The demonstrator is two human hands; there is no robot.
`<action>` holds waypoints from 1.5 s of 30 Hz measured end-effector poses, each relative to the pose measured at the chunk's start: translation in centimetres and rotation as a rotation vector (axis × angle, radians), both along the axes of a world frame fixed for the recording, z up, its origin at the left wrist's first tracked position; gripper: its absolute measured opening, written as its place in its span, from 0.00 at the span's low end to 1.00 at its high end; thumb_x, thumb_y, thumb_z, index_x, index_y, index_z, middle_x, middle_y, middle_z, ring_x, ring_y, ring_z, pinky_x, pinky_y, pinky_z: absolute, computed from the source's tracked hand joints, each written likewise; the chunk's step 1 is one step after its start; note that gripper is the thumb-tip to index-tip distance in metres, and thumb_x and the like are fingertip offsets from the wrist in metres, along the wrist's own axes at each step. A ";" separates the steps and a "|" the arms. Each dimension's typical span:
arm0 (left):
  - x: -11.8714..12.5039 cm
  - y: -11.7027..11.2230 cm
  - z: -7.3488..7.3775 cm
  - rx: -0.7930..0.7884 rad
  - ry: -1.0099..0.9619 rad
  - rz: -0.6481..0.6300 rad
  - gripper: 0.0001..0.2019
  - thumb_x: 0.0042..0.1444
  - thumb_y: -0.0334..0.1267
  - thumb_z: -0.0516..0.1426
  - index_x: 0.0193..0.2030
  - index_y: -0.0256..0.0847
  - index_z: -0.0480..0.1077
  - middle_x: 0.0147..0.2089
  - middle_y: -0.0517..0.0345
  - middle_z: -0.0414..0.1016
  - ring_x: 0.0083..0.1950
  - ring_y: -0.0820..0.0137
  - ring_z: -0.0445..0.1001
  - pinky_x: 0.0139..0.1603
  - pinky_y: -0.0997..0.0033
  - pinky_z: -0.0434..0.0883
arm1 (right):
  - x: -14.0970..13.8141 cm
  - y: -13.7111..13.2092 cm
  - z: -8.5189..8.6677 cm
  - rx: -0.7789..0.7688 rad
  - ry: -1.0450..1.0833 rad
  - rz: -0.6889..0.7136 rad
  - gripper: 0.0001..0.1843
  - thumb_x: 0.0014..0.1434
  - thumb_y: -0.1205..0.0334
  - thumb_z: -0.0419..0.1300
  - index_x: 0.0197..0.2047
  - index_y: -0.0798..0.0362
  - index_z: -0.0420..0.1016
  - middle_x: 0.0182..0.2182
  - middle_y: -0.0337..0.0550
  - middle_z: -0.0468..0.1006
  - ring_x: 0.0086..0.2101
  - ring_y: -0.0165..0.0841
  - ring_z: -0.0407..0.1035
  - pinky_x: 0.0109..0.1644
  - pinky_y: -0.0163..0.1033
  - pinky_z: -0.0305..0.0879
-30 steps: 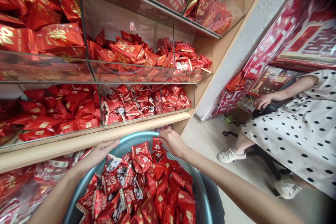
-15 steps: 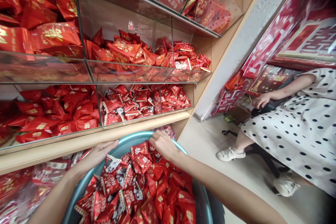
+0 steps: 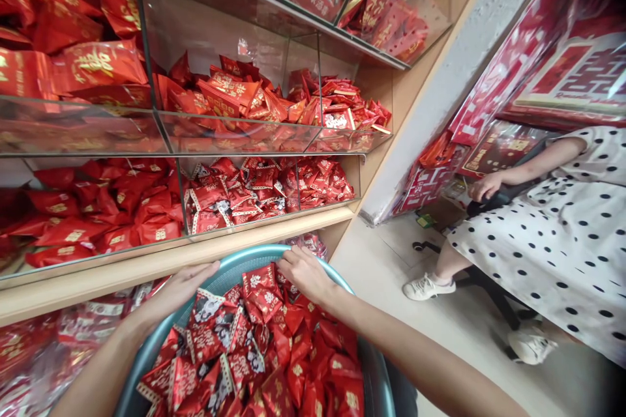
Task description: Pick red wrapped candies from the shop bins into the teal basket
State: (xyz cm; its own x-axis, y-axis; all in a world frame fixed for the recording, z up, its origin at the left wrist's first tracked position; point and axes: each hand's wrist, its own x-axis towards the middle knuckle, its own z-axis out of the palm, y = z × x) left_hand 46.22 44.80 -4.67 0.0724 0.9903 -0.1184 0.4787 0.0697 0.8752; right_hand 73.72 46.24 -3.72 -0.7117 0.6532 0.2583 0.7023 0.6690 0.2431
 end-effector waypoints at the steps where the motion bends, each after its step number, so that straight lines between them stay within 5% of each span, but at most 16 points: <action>1: 0.0 0.0 0.0 -0.004 0.003 -0.001 0.26 0.48 0.58 0.54 0.48 0.44 0.72 0.56 0.56 0.67 0.59 0.60 0.63 0.62 0.59 0.52 | 0.1 -0.1 0.0 0.005 0.012 0.005 0.04 0.60 0.65 0.53 0.35 0.53 0.68 0.32 0.41 0.70 0.37 0.34 0.60 0.41 0.39 0.54; 7: 0.0 0.2 0.1 0.007 0.003 0.000 0.29 0.43 0.61 0.54 0.46 0.44 0.73 0.54 0.56 0.69 0.59 0.57 0.63 0.62 0.59 0.54 | 2.4 1.8 2.7 0.093 0.201 -0.036 0.15 0.63 0.56 0.46 0.36 0.53 0.70 0.32 0.43 0.71 0.35 0.33 0.60 0.39 0.37 0.53; 13: 0.0 0.0 0.1 -0.006 0.028 0.004 0.28 0.48 0.59 0.53 0.49 0.40 0.71 0.56 0.55 0.67 0.59 0.59 0.62 0.62 0.59 0.53 | 8.7 7.5 7.5 0.187 0.222 -0.369 0.14 0.63 0.61 0.45 0.39 0.54 0.71 0.34 0.46 0.71 0.37 0.35 0.61 0.40 0.36 0.53; 18: 0.0 0.2 0.1 -0.014 0.006 -0.043 0.29 0.50 0.57 0.52 0.51 0.37 0.69 0.57 0.52 0.66 0.60 0.60 0.61 0.63 0.58 0.50 | 13.1 11.0 9.2 0.126 0.081 -0.620 0.14 0.62 0.64 0.45 0.41 0.53 0.71 0.38 0.49 0.69 0.40 0.36 0.61 0.39 0.35 0.54; 33: 0.0 0.2 0.2 -0.008 0.021 -0.049 0.27 0.50 0.57 0.52 0.49 0.41 0.71 0.57 0.56 0.66 0.60 0.60 0.61 0.63 0.58 0.49 | 13.6 11.6 9.8 0.105 0.039 -0.533 0.14 0.62 0.64 0.46 0.38 0.52 0.74 0.38 0.48 0.70 0.40 0.35 0.60 0.40 0.36 0.53; 45: 0.2 0.1 0.4 -0.012 0.013 -0.017 0.27 0.49 0.58 0.53 0.49 0.41 0.71 0.56 0.56 0.67 0.60 0.59 0.61 0.63 0.57 0.51 | 14.0 6.9 12.6 0.176 0.400 -0.352 0.12 0.59 0.64 0.48 0.37 0.55 0.73 0.34 0.47 0.73 0.36 0.35 0.63 0.40 0.37 0.55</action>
State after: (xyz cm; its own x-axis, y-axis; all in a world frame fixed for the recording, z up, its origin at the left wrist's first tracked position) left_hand 46.42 44.91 -4.24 0.0876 0.9874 -0.1317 0.4915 0.0721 0.8679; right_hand 87.67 53.15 8.86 -0.2830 0.7563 0.5898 0.9363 0.3511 -0.0010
